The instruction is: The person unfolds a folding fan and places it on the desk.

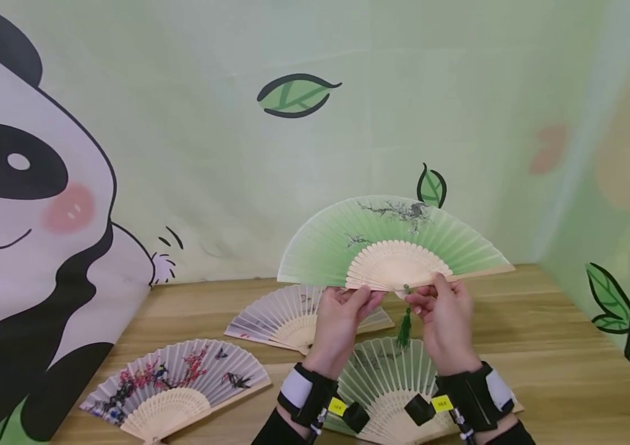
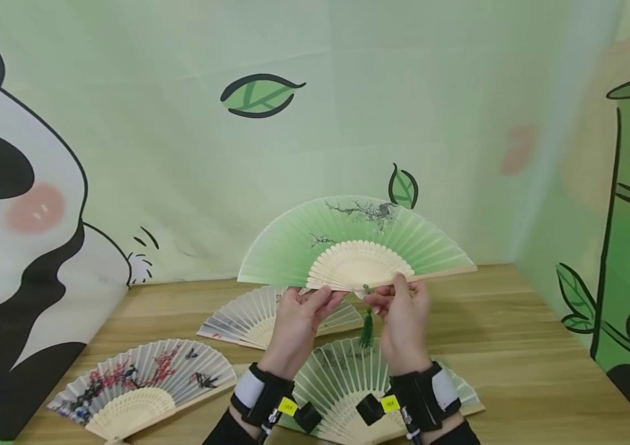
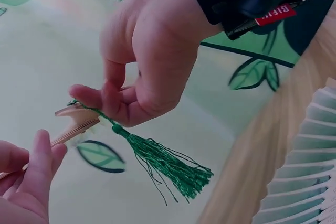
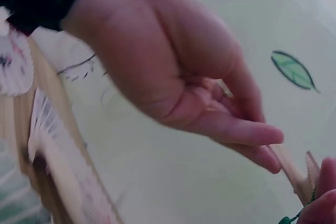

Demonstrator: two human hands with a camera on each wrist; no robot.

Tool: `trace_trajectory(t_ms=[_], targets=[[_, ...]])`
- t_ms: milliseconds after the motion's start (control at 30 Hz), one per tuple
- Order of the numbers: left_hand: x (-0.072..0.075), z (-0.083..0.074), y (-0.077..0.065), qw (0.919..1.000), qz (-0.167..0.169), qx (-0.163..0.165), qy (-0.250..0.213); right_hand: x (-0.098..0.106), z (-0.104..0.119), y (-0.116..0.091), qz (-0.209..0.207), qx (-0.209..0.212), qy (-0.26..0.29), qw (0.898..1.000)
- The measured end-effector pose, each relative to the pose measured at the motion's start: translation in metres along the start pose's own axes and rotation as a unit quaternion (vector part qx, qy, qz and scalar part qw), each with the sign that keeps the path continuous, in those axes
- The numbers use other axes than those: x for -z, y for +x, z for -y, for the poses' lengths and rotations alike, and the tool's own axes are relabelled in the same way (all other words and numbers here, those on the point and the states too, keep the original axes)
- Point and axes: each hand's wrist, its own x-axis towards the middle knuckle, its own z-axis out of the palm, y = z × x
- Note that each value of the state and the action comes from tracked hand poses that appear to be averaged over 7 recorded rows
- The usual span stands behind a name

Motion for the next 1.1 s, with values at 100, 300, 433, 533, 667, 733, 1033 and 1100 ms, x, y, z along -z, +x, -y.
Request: trace_trajectory(t_ms=[100, 300, 433, 533, 667, 733, 1033, 1100], targets=[[-0.016, 0.017, 0.012, 0.9999, -0.007, 0.013, 0.0, 0.018, 0.009, 0.011, -0.014, -0.019, 0.0, 1.0], [-0.044, 0.058, 0.041, 0.998, -0.024, 0.057, -0.011, 0.054, 0.024, 0.039, -0.044, -0.068, -0.006, 0.997], [-0.062, 0.091, 0.053, 0.9972, -0.04, 0.062, -0.016, 0.081, 0.026, 0.057, -0.068, -0.081, -0.033, 0.994], [-0.076, 0.117, 0.059, 0.996, -0.057, 0.061, -0.031, 0.101, 0.025, 0.07, -0.096, -0.082, -0.051, 0.991], [-0.09, 0.14, 0.061, 0.9925, -0.088, 0.073, -0.042, 0.119, 0.023, 0.082, -0.135, -0.076, -0.068, 0.986], [-0.095, 0.147, 0.061, 0.9898, -0.106, 0.085, -0.045, 0.124, 0.021, 0.086, -0.156, -0.076, -0.078, 0.982], [-0.104, 0.17, 0.061, 0.9777, -0.148, 0.133, -0.067, 0.144, 0.021, 0.095, -0.182, -0.108, -0.091, 0.973], [-0.104, 0.175, 0.061, 0.9753, -0.151, 0.145, -0.07, 0.149, 0.021, 0.096, -0.183, -0.123, -0.085, 0.972]])
